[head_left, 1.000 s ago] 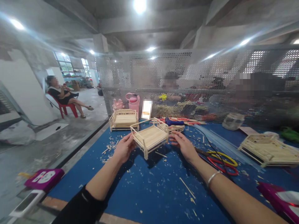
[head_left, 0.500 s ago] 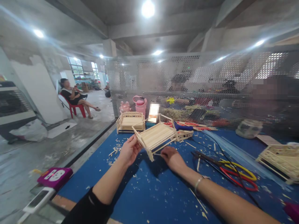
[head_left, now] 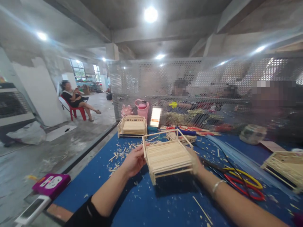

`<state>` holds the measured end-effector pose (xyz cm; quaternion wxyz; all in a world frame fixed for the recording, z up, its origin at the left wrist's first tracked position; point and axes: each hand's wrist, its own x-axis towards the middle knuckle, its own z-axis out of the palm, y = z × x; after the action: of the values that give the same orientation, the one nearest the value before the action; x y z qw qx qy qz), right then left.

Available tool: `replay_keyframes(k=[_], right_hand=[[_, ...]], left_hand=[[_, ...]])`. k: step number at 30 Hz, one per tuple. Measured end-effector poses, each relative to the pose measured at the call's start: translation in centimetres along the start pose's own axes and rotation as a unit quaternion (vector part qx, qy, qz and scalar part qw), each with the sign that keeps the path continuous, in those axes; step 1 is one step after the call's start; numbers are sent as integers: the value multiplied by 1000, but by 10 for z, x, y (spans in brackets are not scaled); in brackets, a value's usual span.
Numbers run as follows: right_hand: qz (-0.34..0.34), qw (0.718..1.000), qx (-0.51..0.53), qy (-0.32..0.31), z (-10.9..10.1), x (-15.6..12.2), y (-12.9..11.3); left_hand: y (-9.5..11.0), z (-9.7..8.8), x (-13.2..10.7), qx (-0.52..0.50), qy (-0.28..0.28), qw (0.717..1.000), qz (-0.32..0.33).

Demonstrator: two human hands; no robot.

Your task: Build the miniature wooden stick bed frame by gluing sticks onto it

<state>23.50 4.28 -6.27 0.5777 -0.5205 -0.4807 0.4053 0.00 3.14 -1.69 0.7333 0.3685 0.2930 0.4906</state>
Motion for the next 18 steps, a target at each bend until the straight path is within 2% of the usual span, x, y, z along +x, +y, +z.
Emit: replay_keyframes(k=[4,7,13,18], right_hand=[[70,995,34,57,-57,-11,-6],[66,992,68,79,-75,-25,-10],[24,992,103,71,-62,-45,-9],[0,998,41,50,-56,-52,-6]], left_hand=[[-10,8,-4,37,-40,997,-50],[-20,12,-1,76,-41,994,-59],[-27,10,24,179,16,984,-14],[-23,9,28,253,38,966,44]])
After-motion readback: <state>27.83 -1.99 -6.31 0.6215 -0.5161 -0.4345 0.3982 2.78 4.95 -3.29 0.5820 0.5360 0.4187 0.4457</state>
